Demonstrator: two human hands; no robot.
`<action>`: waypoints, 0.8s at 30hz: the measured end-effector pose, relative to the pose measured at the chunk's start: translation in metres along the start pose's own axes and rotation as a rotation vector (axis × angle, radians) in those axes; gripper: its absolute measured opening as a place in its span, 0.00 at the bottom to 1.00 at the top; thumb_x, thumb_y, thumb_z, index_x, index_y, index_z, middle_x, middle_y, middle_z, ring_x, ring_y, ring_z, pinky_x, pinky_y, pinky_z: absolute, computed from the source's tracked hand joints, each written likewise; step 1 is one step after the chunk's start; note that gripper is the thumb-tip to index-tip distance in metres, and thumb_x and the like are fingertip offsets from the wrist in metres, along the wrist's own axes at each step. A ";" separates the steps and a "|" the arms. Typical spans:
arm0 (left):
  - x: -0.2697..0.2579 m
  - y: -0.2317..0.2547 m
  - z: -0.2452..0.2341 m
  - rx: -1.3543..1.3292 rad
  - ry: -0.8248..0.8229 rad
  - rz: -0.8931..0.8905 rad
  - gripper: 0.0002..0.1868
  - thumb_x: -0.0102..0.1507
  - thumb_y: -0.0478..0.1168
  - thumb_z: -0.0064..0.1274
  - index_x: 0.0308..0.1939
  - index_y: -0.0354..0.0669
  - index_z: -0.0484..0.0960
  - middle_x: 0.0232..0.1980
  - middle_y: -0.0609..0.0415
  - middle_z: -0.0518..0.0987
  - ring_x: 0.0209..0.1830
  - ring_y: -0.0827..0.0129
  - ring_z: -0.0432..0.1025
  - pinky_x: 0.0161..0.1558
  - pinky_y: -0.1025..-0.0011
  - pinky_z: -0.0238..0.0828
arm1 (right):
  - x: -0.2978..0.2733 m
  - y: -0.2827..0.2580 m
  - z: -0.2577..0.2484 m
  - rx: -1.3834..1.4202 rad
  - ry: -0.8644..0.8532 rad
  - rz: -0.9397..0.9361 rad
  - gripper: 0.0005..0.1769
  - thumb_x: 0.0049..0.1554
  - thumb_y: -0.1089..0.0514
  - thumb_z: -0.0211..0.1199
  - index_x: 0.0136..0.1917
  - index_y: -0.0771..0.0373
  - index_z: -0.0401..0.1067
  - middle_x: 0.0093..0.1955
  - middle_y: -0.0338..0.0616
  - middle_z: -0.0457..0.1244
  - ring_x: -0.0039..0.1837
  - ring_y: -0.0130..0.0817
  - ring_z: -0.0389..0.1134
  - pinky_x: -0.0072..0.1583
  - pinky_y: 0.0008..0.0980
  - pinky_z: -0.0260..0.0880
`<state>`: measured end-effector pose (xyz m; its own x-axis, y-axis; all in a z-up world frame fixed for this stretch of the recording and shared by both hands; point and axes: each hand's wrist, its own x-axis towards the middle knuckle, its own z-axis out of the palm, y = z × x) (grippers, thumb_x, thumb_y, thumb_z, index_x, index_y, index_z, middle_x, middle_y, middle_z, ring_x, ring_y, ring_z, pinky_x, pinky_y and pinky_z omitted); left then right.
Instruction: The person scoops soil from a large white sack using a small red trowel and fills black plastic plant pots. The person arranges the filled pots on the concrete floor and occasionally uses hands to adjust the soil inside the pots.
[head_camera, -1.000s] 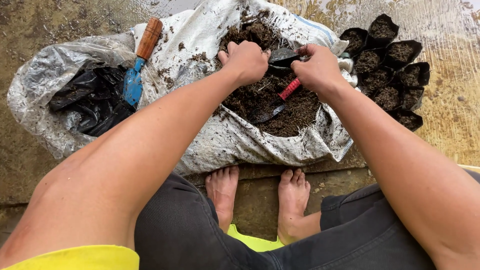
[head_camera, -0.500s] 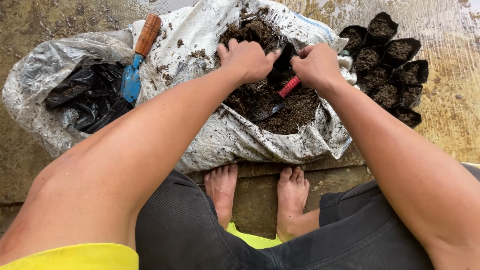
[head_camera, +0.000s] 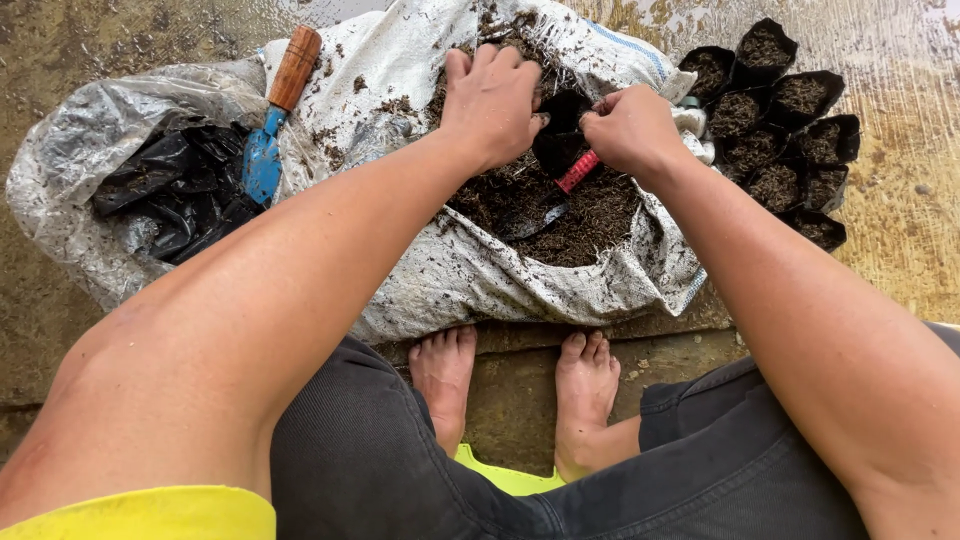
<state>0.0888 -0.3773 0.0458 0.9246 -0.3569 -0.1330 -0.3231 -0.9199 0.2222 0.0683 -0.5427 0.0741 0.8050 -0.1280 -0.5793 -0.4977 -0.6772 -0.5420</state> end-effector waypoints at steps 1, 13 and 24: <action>0.000 0.000 -0.001 -0.001 -0.002 0.001 0.14 0.64 0.56 0.57 0.45 0.55 0.78 0.52 0.56 0.75 0.55 0.61 0.64 0.60 0.56 0.47 | 0.000 0.000 -0.001 0.000 0.000 0.003 0.10 0.66 0.59 0.56 0.42 0.60 0.72 0.37 0.37 0.64 0.28 0.20 0.51 0.30 0.20 0.56; 0.008 -0.007 0.018 0.077 -0.014 0.301 0.18 0.60 0.59 0.62 0.48 0.60 0.89 0.62 0.54 0.73 0.62 0.52 0.55 0.57 0.50 0.48 | 0.005 -0.001 0.000 0.126 -0.026 0.088 0.12 0.68 0.53 0.55 0.44 0.56 0.74 0.37 0.34 0.60 0.34 0.22 0.50 0.35 0.27 0.49; 0.014 -0.018 0.024 0.351 -0.018 0.372 0.12 0.59 0.55 0.63 0.42 0.60 0.90 0.54 0.56 0.75 0.61 0.53 0.58 0.59 0.51 0.48 | 0.020 0.040 0.029 -0.881 -0.104 -0.401 0.19 0.61 0.62 0.53 0.65 0.63 0.67 0.63 0.56 0.62 0.66 0.51 0.59 0.63 0.53 0.71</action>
<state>0.1031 -0.3693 0.0168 0.7316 -0.6704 -0.1237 -0.6807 -0.7282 -0.0794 0.0552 -0.5516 0.0226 0.8085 0.2660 -0.5249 0.2609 -0.9616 -0.0855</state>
